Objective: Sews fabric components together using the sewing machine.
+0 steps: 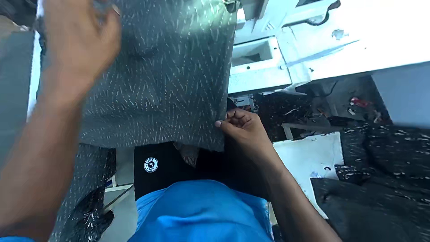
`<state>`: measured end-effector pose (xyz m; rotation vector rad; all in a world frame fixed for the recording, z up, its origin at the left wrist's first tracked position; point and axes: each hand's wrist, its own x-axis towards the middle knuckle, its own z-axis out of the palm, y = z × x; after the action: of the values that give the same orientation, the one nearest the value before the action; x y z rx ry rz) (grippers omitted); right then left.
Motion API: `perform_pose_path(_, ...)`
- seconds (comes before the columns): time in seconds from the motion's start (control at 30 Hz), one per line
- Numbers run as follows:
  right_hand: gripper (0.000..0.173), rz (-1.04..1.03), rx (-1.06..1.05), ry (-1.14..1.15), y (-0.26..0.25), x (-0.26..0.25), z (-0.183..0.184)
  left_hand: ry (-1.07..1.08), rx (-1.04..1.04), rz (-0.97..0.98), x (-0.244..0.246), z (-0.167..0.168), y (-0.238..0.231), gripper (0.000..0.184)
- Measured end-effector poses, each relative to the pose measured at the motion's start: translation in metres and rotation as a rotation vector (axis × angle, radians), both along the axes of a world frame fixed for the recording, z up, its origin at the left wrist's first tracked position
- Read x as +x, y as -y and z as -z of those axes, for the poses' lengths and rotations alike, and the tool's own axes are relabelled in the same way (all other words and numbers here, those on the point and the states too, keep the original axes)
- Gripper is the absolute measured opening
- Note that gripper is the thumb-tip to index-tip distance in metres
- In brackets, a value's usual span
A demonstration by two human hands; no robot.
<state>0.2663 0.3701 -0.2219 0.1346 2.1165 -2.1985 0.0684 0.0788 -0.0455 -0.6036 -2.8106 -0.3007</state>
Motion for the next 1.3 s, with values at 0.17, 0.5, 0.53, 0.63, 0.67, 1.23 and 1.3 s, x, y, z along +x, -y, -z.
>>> perform_pose_path(0.17, 0.013, 0.124, 0.686, -0.272, 0.004, 0.030, -0.012, 0.245, 0.375, 0.269, 0.122, 0.070, -0.062, 0.034)
perform_pose_path(0.5, 0.032, 0.159, 0.450, -0.185, 0.012, 0.019, 0.008, 0.745, 0.665, -0.048, 0.171, 0.131, -0.073, 0.009)
perform_pose_path(0.53, 0.044, 0.177, 0.459, -0.137, 0.008, 0.006, 0.016, 0.796, 0.652, -0.062, 0.175, 0.135, -0.071, 0.009)
perform_pose_path(0.63, 0.046, 0.146, 0.453, -0.122, 0.005, -0.035, 0.041, 0.782, 0.783, -0.125, 0.173, 0.131, -0.067, 0.014)
perform_pose_path(0.67, 0.037, 0.119, 0.438, -0.177, 0.007, -0.038, 0.043, 0.699, 0.881, -0.159, 0.169, 0.121, -0.061, 0.015)
perform_pose_path(1.23, 0.013, -0.087, -0.145, 0.028, 0.016, 0.101, -0.027, -0.066, 0.366, 0.600, 0.250, 0.124, -0.058, 0.010)
perform_pose_path(1.3, 0.015, -0.064, -0.169, 0.053, 0.017, 0.108, -0.031, -0.066, 0.353, 0.623, 0.252, 0.129, -0.058, 0.013)
